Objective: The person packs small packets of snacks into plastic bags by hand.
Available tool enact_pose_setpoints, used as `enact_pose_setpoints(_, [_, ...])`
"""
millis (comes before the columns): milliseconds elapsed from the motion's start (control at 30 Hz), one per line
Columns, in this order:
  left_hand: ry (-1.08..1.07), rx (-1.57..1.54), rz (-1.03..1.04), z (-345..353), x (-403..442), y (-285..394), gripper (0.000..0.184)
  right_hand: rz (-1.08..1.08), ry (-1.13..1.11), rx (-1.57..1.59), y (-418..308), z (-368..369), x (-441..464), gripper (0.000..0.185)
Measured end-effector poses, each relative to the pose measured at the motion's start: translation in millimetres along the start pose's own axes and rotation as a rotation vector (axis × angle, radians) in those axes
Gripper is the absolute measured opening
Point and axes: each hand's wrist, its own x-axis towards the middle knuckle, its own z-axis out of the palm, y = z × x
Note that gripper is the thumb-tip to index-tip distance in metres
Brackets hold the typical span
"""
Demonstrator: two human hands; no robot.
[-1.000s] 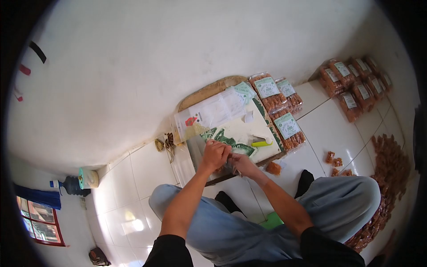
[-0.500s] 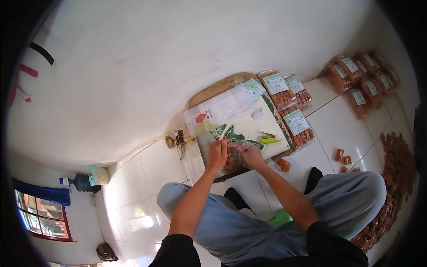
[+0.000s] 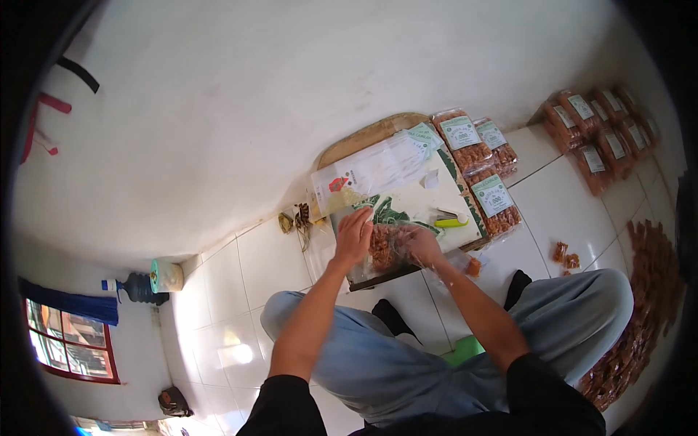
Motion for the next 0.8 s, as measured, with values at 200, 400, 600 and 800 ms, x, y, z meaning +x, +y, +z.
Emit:
enact_pose_setpoints(200, [-0.275, 0.457, 0.210, -27.1, -17.9, 13.7, 0.097, -0.003, -0.251, 0.109, -4.2, -15.6, -18.9, 0.041])
enact_pose_setpoints(400, [-0.467, 0.394, 0.172, -25.0, -22.2, 23.3, 0.138, -0.137, -0.217, -0.009, -13.5, -12.1, -35.5, 0.044])
enact_pose_setpoints(600, [-0.382, 0.497, 0.280, -21.8, -13.1, 25.8, 0.136, -0.031, -0.211, -0.179, -32.9, -10.8, -46.5, 0.046])
enact_pose_setpoints(800, [-0.455, 0.363, 0.277, -21.4, -0.5, 25.5, 0.117, -0.430, -0.198, -0.283, 25.1, -0.3, -24.1, 0.054])
